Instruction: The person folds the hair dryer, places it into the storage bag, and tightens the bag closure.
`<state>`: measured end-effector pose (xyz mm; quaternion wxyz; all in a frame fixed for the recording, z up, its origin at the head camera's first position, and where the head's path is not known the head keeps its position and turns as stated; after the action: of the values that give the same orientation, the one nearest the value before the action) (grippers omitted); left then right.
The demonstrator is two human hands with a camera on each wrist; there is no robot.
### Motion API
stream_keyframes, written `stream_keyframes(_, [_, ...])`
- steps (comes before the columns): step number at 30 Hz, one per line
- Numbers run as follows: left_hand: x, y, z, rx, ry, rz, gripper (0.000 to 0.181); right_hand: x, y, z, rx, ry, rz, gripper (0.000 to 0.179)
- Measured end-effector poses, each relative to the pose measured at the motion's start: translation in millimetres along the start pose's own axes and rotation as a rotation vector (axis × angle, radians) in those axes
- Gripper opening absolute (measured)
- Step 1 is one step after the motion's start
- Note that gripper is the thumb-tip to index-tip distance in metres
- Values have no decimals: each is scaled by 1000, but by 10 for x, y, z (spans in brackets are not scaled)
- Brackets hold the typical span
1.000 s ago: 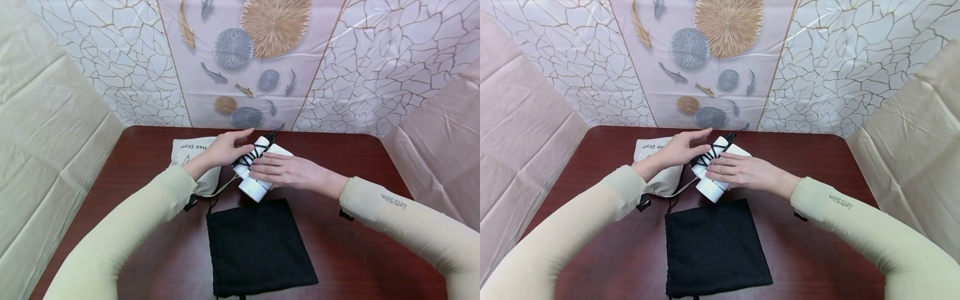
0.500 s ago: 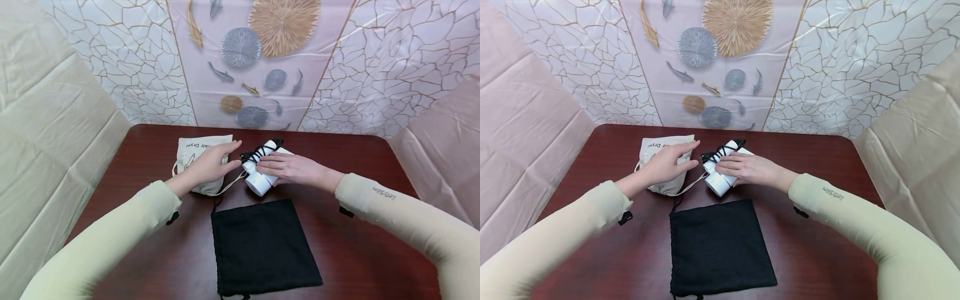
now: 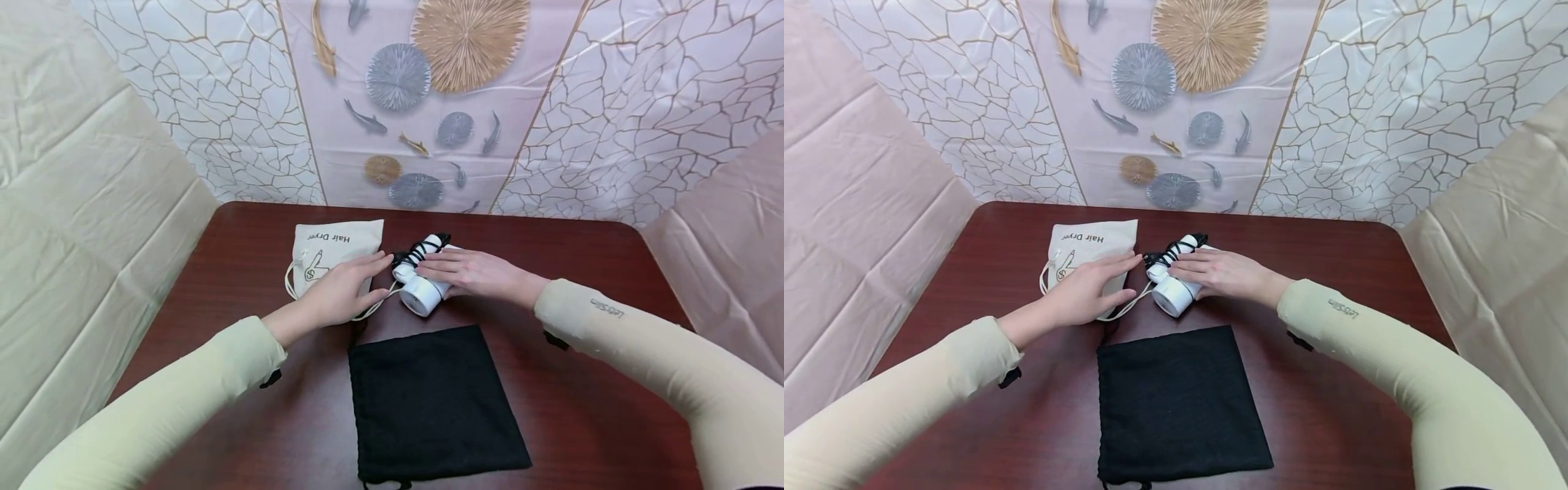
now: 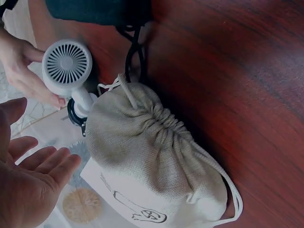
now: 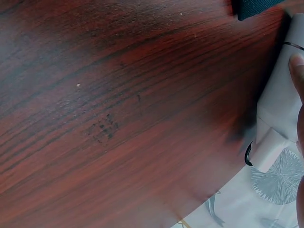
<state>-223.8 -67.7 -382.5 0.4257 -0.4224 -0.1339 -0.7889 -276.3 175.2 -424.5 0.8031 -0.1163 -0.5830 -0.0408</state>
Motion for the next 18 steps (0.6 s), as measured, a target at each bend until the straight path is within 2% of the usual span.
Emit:
stream_keyframes(4, [-54, 3, -14, 2, -2, -9, 62, -17, 6, 35, -30, 16, -13, 73])
stream_keyframes(7, [-97, -1, -31, -12, 6, -4, 62, -2, 26, 59, -79, 31, -52, 75])
stream_keyframes(8, [-125, -7, -60, -17, 9, -2, 62, 6, 36, 62, -100, 32, -69, 76])
stream_keyframes(11, [-287, -52, -296, -45, -4, 20, 63, 66, 77, 48, -165, 18, -95, 78])
stream_keyframes(15, [-515, -117, -601, -71, -33, 39, 67, 219, 144, -62, -221, -24, -51, 71])
stream_keyframes(17, [-537, -121, -589, -72, -38, 35, 66, 298, 172, -155, -226, -34, -8, 66])
stream_keyframes(18, [-517, -111, -530, -69, -33, 30, 65, 333, 183, -208, -224, -41, 15, 64])
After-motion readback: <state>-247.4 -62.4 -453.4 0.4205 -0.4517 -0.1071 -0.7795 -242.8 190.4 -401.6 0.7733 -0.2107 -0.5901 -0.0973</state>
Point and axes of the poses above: each hand's wrist, its own y-axis away from the middle knuckle, its own x-axis out of the back of the hand, z = x × y, the point moved 5 cm from there along -y, towards the middle knuckle, and after that the axes turned 9 degrees about y, right-handed, at the moved point
